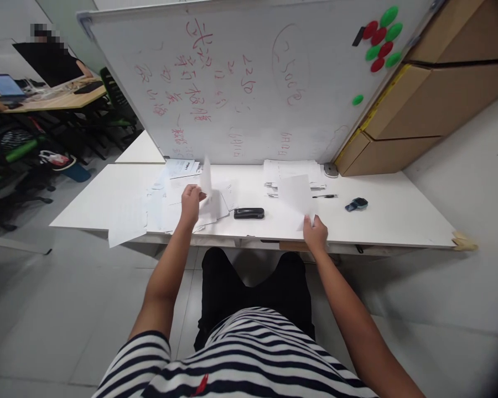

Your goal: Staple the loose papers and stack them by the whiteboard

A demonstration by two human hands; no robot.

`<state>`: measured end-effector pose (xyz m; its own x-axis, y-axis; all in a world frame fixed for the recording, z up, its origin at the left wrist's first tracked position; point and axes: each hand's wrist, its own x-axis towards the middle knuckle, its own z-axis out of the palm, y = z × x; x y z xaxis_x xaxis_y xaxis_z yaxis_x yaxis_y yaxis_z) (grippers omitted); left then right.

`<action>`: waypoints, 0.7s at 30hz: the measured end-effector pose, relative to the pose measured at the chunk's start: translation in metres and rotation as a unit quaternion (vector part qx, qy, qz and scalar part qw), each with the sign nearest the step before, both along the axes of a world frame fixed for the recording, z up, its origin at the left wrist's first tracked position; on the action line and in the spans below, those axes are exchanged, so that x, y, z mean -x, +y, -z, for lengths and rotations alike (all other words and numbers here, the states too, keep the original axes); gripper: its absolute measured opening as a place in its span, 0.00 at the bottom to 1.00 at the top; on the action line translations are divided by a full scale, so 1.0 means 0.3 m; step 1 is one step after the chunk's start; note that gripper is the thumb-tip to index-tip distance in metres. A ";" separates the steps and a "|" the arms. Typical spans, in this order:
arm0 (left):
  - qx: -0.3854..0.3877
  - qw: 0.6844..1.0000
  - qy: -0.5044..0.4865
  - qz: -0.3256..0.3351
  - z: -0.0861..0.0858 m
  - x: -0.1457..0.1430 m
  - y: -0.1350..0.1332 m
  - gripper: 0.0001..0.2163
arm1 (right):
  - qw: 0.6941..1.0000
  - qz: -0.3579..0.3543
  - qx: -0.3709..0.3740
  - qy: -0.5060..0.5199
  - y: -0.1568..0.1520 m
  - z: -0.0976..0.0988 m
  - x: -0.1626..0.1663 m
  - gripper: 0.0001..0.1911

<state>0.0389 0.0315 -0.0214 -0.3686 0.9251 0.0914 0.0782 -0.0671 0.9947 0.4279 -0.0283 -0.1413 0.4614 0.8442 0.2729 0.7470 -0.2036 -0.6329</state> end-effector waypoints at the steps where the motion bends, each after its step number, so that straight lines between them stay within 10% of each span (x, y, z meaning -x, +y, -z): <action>1: -0.016 0.999 -0.005 0.049 -0.039 -0.041 -0.051 0.04 | 1.000 0.000 0.000 0.016 0.000 -0.002 0.000 0.18; 6: -0.036 0.944 0.054 0.323 -0.199 -0.246 -0.291 0.08 | 0.982 0.012 -0.073 0.174 0.001 -0.015 -0.003 0.21; 9: -0.061 0.922 0.047 0.380 -0.207 -0.309 -0.339 0.09 | 0.939 0.069 -0.174 0.287 -0.022 -0.031 -0.022 0.25; 16: 0.078 0.973 0.026 0.217 0.030 -0.349 -0.283 0.07 | 0.840 0.060 -0.302 0.446 -0.176 -0.167 -0.126 0.23; 21: 0.183 0.967 -0.037 0.173 0.193 -0.397 -0.305 0.06 | 0.844 -0.027 -0.246 0.476 -0.237 -0.259 -0.170 0.22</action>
